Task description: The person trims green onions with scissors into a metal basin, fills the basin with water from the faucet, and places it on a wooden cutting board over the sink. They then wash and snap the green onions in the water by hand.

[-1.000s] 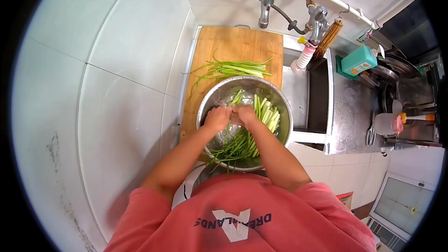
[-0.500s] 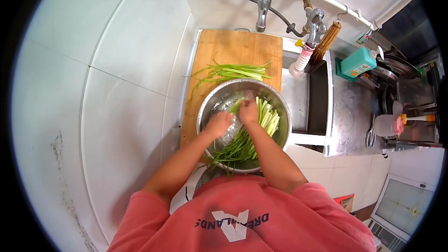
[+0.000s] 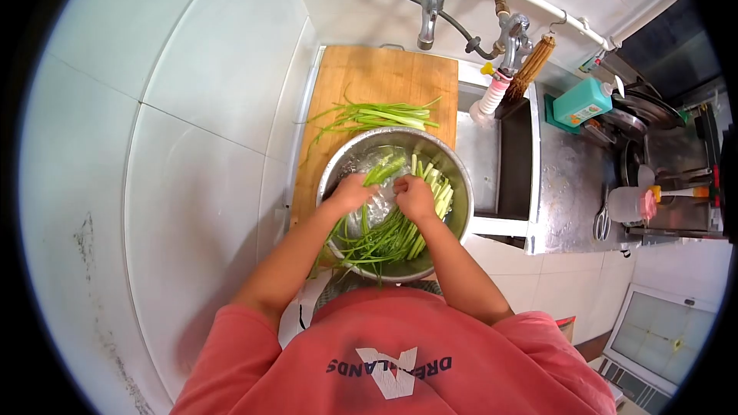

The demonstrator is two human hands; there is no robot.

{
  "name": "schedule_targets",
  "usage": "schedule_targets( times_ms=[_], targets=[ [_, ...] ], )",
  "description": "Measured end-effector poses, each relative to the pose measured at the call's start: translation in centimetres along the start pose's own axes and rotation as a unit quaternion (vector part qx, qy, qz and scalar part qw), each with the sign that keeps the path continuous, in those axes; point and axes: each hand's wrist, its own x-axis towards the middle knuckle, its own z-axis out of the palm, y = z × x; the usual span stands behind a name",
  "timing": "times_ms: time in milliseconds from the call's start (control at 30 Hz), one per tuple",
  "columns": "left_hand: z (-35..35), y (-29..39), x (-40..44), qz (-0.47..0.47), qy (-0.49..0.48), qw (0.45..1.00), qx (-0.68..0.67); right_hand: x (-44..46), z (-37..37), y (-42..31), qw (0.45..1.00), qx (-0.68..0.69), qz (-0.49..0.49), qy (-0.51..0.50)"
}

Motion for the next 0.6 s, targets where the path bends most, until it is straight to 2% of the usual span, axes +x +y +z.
schedule_targets(
  times_ms=[67, 133, 167, 200, 267, 367, 433, 533, 600],
  targets=[
    [-1.3, 0.9, 0.1, 0.081, 0.027, 0.995, 0.051, -0.3, -0.1, -0.6, 1.000, -0.025, -0.016, -0.009],
    [-1.0, 2.0, -0.8, 0.054, 0.037, 0.996, 0.052, 0.0, 0.7, -0.5, 0.998, -0.050, -0.033, -0.017],
    [-0.6, 2.1, -1.3, 0.000, -0.009, 0.995, -0.103, 0.8, 2.0, 0.3, 0.994, 0.104, 0.025, -0.026],
    [-0.3, 2.0, -1.6, -0.055, -0.055, 0.964, -0.255, 1.2, 2.7, 0.2, 0.963, 0.255, 0.081, -0.036],
    [0.5, 1.0, -1.5, -0.031, -0.062, 0.963, -0.261, 1.4, 4.2, -0.2, 0.972, 0.214, 0.096, -0.021],
    [1.1, 0.1, -1.6, -0.116, -0.071, 0.951, -0.277, 1.8, 4.6, -0.4, 0.986, 0.135, 0.101, 0.006],
    [0.9, 0.8, -2.5, -0.109, -0.080, 0.948, -0.288, 2.2, 4.8, -0.5, 0.991, 0.099, 0.092, 0.018],
    [0.7, 2.1, -3.6, -0.112, -0.080, 0.950, -0.281, 2.9, 4.6, -1.3, 0.923, 0.287, 0.237, 0.094],
    [0.4, 2.1, -3.1, -0.136, -0.077, 0.949, -0.275, 2.8, 5.9, -0.8, 0.914, 0.335, 0.217, 0.076]
  ],
)
